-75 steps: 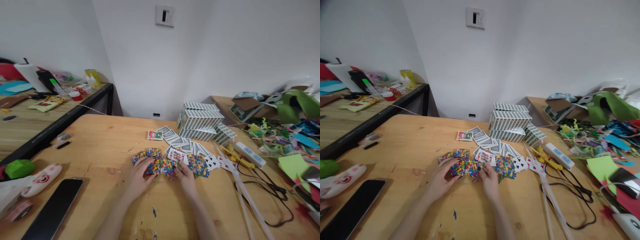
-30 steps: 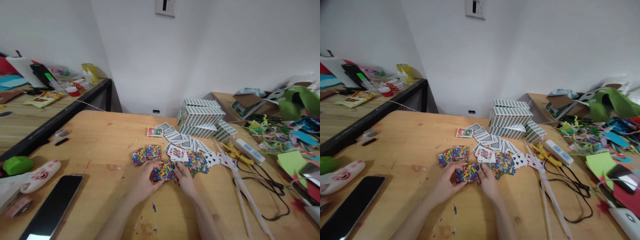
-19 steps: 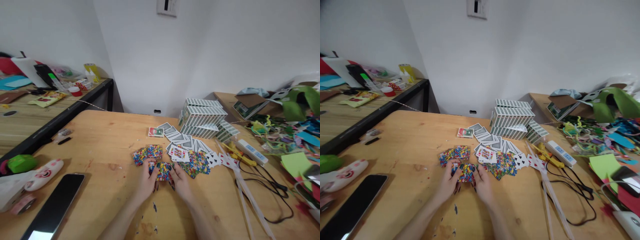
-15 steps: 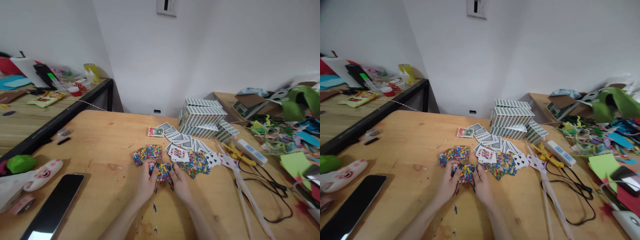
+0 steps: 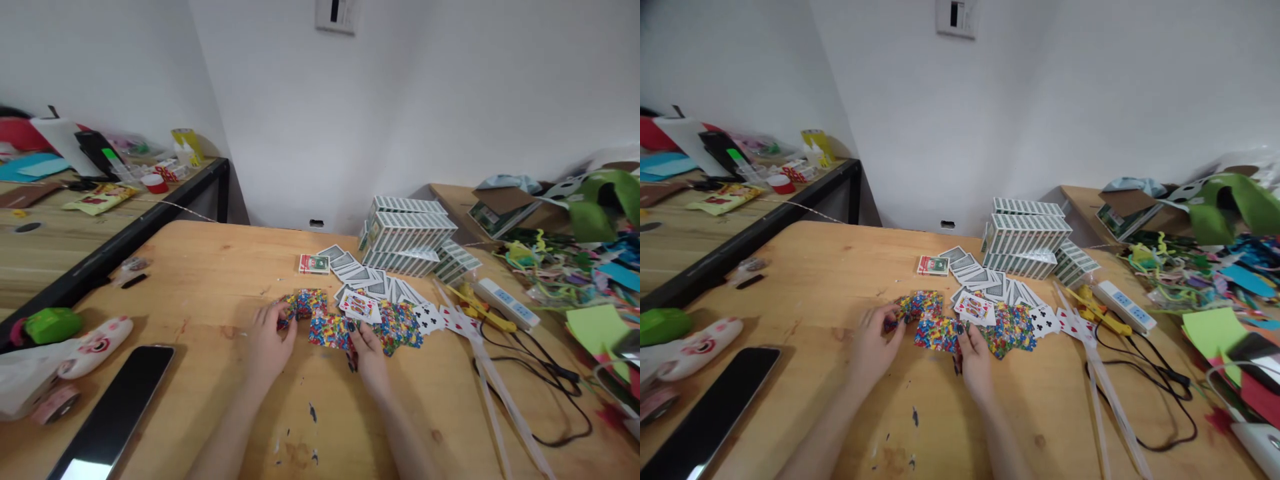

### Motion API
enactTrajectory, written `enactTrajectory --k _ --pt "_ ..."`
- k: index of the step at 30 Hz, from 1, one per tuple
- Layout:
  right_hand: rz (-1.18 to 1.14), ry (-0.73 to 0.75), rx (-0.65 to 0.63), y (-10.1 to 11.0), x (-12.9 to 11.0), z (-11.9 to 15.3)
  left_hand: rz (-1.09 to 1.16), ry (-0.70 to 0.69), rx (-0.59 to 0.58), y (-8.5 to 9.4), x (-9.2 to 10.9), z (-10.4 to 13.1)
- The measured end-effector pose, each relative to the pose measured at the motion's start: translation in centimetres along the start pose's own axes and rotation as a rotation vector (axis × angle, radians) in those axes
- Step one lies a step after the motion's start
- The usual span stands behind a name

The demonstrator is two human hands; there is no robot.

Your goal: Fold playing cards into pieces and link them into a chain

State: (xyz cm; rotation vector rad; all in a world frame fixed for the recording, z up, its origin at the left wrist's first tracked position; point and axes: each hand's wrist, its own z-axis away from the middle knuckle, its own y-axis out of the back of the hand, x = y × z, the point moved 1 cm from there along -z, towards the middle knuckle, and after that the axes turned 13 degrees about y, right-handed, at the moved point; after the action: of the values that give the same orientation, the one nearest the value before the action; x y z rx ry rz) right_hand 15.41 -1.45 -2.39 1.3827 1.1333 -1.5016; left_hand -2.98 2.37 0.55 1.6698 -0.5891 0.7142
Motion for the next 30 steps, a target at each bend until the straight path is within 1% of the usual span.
enactTrajectory --k 1,2,3,4,7,9,11,13,15,16,17,18,20,21,22,23,25,27,28,30 --pt "-0.011 0.001 0.011 0.1 0.1 -0.1 -0.047 -0.072 0.014 0.4 -0.3 -0.5" --pt "-0.022 0.002 0.017 0.3 0.1 -0.2 -0.065 -0.126 0.002 0.7 -0.7 -0.9" --pt "-0.033 0.001 0.012 0.3 0.2 -0.2 -0.075 -0.161 -0.046 0.9 -1.0 -1.3" --pt "-0.046 0.001 0.002 0.3 0.2 -0.3 -0.075 -0.167 -0.089 1.0 -1.4 -1.5" --pt "-0.095 -0.002 -0.038 0.3 0.2 -0.2 -0.053 -0.102 -0.198 0.8 -2.5 -1.8" --pt "-0.121 -0.008 -0.044 0.3 0.3 -0.1 -0.036 -0.03 -0.205 0.6 -3.0 -1.7" --pt "-0.14 -0.019 -0.029 0.3 0.3 -0.1 -0.017 -0.007 -0.204 0.5 -3.3 -1.7" --pt "-0.162 -0.03 -0.028 0.3 0.3 -0.1 0.002 -0.003 -0.172 0.5 -3.3 -1.8" --pt "-0.192 -0.042 -0.056 0.2 0.5 -0.1 0.026 -0.013 -0.103 0.7 -2.9 -1.8" --pt "-0.208 -0.043 -0.049 0.1 0.6 -0.1 0.044 -0.026 -0.07 0.7 -2.5 -1.7" --pt "-0.223 -0.041 -0.012 0.1 0.8 -0.1 0.066 -0.051 -0.047 0.7 -2.1 -1.5" --pt "-0.239 -0.039 0.051 0.1 1.0 -0.1 0.097 -0.083 -0.049 0.6 -1.6 -1.2" --pt "-0.271 -0.043 0.21 0.1 1.3 0.0 0.15 -0.167 -0.13 0.0 -0.5 -0.3" --pt "-0.291 -0.054 0.249 0.1 1.4 0.1 0.167 -0.211 -0.177 -0.3 0.1 0.3" --pt "-0.31 -0.062 0.255 0.1 1.4 0.1 0.172 -0.245 -0.227 -0.6 0.7 0.8" --pt "-0.326 -0.067 0.224 0.0 1.4 0.1 0.182 -0.269 -0.267 -1.0 1.2 1.4" --pt "-0.343 -0.06 0.097 -0.1 1.1 0.2 0.188 -0.276 -0.344 -1.4 2.0 2.2" --pt "-0.346 -0.05 -0.029 -0.3 0.9 0.2 0.213 -0.273 -0.397 -1.4 2.6 2.7" --pt "-0.343 -0.047 -0.059 -0.3 0.8 0.2 0.229 -0.267 -0.414 -1.2 2.8 2.8" --pt "-0.324 -0.034 -0.045 -0.1 0.8 0.1 0.26 -0.261 -0.44 -0.7 2.9 2.8"
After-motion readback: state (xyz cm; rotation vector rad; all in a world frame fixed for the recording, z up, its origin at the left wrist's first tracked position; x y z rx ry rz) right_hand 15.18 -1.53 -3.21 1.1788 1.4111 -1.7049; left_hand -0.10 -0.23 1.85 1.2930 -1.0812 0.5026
